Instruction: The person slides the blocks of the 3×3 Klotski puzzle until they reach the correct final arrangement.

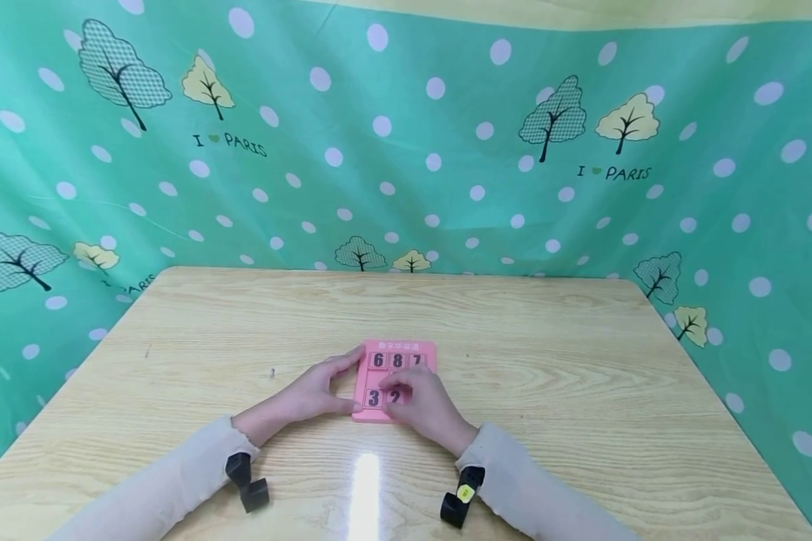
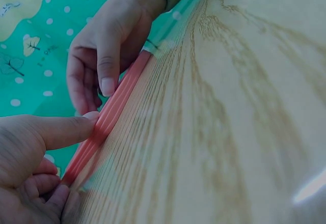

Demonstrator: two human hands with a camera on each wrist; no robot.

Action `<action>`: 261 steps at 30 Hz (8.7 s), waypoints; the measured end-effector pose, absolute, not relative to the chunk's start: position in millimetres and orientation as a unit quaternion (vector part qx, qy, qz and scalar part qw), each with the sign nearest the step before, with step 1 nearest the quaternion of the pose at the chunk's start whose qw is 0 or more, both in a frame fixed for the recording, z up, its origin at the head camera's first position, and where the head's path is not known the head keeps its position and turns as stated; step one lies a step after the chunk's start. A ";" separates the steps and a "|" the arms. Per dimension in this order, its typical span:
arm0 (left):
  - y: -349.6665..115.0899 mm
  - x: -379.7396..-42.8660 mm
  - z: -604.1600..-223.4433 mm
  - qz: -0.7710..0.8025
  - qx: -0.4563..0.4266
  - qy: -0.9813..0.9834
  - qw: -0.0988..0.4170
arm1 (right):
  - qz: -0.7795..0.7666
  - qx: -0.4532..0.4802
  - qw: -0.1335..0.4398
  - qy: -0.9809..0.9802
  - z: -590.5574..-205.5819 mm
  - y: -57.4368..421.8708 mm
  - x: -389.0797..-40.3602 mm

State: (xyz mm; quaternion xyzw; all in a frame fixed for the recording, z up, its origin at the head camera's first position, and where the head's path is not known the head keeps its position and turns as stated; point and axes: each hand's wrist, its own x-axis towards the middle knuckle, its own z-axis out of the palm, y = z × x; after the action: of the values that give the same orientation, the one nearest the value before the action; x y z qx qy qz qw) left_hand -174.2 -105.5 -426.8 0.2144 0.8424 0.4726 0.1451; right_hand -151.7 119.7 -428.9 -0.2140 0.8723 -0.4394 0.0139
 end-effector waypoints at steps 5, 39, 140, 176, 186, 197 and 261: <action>-106.1 -174.6 -425.9 0.471 0.213 0.844 0.144 | -0.436 -0.223 0.003 0.872 -427.1 116.9 -153.3; -106.5 -175.8 -432.3 0.483 0.219 0.834 0.153 | -0.455 -0.195 0.024 0.869 -425.0 114.3 -178.0; -104.7 -175.9 -431.9 0.485 0.209 0.837 0.144 | -0.444 -0.180 0.013 0.878 -423.1 157.4 -145.6; -106.2 -176.3 -431.8 0.490 0.213 0.833 0.145 | -0.448 -0.165 0.015 0.878 -426.0 147.9 -145.4; -106.2 -177.5 -433.2 0.477 0.210 0.840 0.150 | -0.447 -0.138 0.013 0.884 -425.0 157.0 -154.7; -106.2 -177.3 -432.0 0.480 0.215 0.838 0.148 | -0.450 -0.113 0.001 0.886 -427.8 166.2 -163.8; -106.6 -178.0 -431.8 0.491 0.217 0.831 0.143 | -0.502 -0.149 0.075 0.849 -436.1 185.8 -189.2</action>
State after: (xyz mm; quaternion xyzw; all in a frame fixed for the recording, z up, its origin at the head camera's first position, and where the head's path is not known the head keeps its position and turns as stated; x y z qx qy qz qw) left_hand -178.0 -106.6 -431.8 0.2174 0.8312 0.4913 0.1431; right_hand -189.2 185.8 -436.1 -0.1494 0.8485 -0.5021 0.0747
